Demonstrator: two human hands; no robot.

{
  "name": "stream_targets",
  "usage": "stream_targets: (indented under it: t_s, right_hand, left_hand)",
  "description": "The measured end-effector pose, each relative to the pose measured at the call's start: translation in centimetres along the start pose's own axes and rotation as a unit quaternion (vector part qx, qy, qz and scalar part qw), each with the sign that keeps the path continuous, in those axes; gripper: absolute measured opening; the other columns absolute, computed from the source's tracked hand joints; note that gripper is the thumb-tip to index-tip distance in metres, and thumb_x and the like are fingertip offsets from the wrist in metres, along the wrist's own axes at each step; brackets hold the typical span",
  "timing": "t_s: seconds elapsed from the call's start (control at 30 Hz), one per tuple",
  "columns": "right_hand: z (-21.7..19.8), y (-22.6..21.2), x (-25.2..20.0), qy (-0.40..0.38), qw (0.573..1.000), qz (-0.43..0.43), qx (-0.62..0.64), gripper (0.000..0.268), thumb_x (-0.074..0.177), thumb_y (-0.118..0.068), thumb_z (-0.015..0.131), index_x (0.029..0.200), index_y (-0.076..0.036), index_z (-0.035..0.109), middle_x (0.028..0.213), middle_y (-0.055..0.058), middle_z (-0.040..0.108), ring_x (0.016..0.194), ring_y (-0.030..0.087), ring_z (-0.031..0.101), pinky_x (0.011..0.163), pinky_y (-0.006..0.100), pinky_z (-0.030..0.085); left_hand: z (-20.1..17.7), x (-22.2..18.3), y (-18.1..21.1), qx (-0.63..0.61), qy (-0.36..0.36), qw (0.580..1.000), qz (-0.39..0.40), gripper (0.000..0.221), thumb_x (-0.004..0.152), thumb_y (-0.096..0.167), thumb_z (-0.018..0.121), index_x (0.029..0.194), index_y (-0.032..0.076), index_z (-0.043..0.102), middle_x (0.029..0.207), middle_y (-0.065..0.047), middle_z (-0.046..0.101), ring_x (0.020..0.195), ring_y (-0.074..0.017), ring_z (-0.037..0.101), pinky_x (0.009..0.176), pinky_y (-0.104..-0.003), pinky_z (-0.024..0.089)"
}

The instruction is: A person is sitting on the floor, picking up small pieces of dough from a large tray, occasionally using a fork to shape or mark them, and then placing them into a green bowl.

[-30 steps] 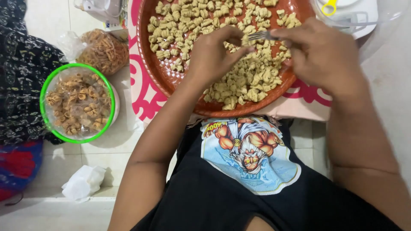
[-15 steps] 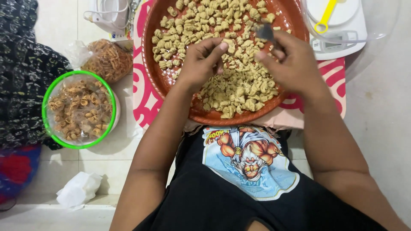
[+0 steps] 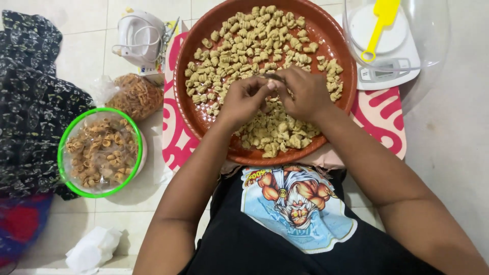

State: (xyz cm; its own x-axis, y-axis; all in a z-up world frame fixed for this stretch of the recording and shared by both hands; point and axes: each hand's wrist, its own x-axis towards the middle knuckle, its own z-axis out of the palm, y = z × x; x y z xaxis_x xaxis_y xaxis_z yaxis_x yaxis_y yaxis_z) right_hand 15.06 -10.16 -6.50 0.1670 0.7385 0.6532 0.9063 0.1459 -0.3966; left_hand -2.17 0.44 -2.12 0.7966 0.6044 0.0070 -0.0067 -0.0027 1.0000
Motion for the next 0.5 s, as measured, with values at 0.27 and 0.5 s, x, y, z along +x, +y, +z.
stream_targets:
  t_s: [0.27, 0.5]
  right_hand:
    - [-1.7, -2.2, 0.2, -0.009, 0.997, -0.033, -0.066, 0.021, 0.103, -0.038, 0.065, 0.117, -0.021, 0.066, 0.084, -0.001, 0.059, 0.062, 0.025, 0.066, 0.059, 0.037, 0.056]
    - [0.9, -0.4, -1.5, -0.036, 0.995, -0.019, -0.088, 0.023, 0.109, -0.036, 0.044, 0.106, -0.022, 0.060, 0.081, 0.000, 0.051, 0.062, 0.031, 0.065, 0.056, 0.042, 0.054]
  left_hand:
    - [-1.0, 0.8, -2.3, 0.050, -0.010, 0.998, 0.028, 0.027, 0.105, 0.023, 0.059, 0.102, 0.004, 0.077, 0.076, -0.014, 0.074, 0.064, -0.0181, 0.072, 0.060, -0.034, 0.056]
    - [-1.4, 1.1, -3.5, 0.200, -0.057, 0.962, 0.176, 0.026, 0.105, 0.022, 0.052, 0.093, 0.005, 0.068, 0.076, -0.022, 0.064, 0.074, -0.0441, 0.067, 0.069, -0.050, 0.052]
